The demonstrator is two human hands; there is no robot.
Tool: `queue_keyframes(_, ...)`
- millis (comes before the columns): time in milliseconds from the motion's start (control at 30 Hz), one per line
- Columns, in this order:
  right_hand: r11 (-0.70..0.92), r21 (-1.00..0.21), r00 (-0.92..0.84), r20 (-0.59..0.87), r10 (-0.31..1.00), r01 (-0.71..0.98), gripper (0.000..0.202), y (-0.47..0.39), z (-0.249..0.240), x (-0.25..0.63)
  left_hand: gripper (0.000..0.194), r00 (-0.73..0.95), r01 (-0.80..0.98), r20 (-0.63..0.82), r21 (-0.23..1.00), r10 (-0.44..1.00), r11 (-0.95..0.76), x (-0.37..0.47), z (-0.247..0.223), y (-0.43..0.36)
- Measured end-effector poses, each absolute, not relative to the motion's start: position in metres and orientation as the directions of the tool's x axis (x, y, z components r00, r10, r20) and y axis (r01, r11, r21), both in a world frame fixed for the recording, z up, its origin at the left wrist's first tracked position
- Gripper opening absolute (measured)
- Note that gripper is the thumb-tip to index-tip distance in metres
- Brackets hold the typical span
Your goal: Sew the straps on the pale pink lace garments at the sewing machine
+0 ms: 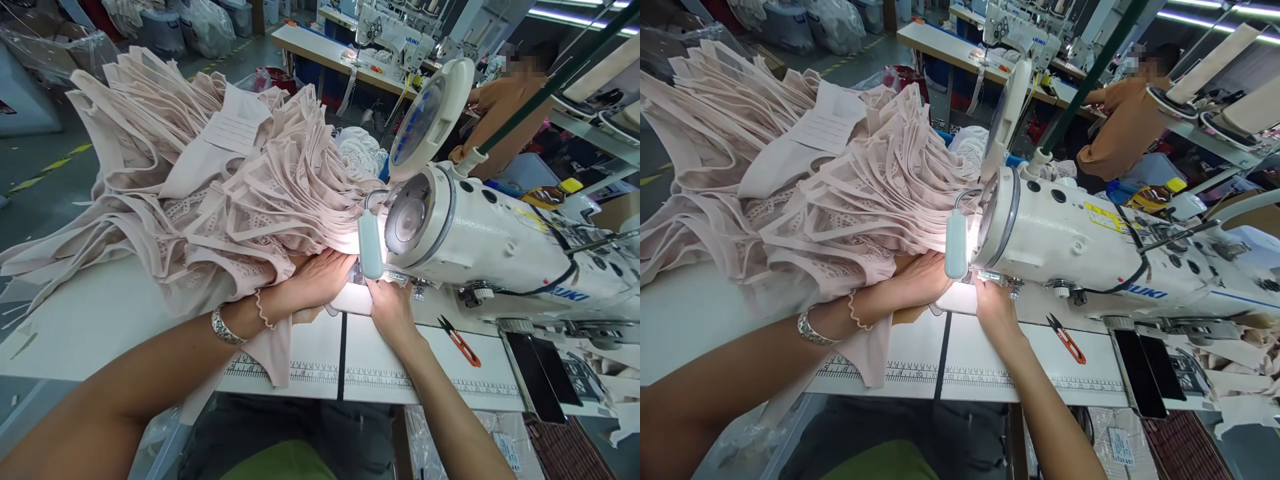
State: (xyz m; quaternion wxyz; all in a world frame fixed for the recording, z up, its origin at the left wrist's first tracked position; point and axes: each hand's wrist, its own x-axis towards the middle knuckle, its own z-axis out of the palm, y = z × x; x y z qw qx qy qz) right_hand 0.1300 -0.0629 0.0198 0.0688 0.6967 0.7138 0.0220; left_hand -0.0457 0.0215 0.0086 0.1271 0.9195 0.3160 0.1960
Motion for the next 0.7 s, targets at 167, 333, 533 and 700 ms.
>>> queue_keyframes(167, 0.049, 0.091, -0.046, -0.039, 0.998, 0.995, 0.064, -0.062, 0.02, 0.131, 0.03, 0.725, 0.516, 0.291, 0.37, 0.624, -0.773, -0.045, 0.004, 0.023)
queue_keyframes(333, 0.025, 0.066, -0.022, -0.06, 0.998, 0.997, 0.062, -0.061, 0.023, 0.13, 0.027, 0.709, 0.54, 0.283, 0.373, 0.646, -0.755, -0.046, 0.007, 0.02)
queue_keyframes(533, 0.037, -0.001, -0.037, 0.004, 0.999, 0.999, 0.061, -0.061, 0.024, 0.133, 0.025, 0.757, 0.498, 0.389, 0.176, 0.525, -0.849, -0.049, 0.016, 0.016)
queue_keyframes(700, 0.012, -0.012, -0.012, -0.024, 1.0, 1.0, 0.057, -0.059, 0.021, 0.131, 0.028, 0.633, 0.674, 0.477, 0.049, 0.61, -0.737, -0.045, 0.014, 0.016)
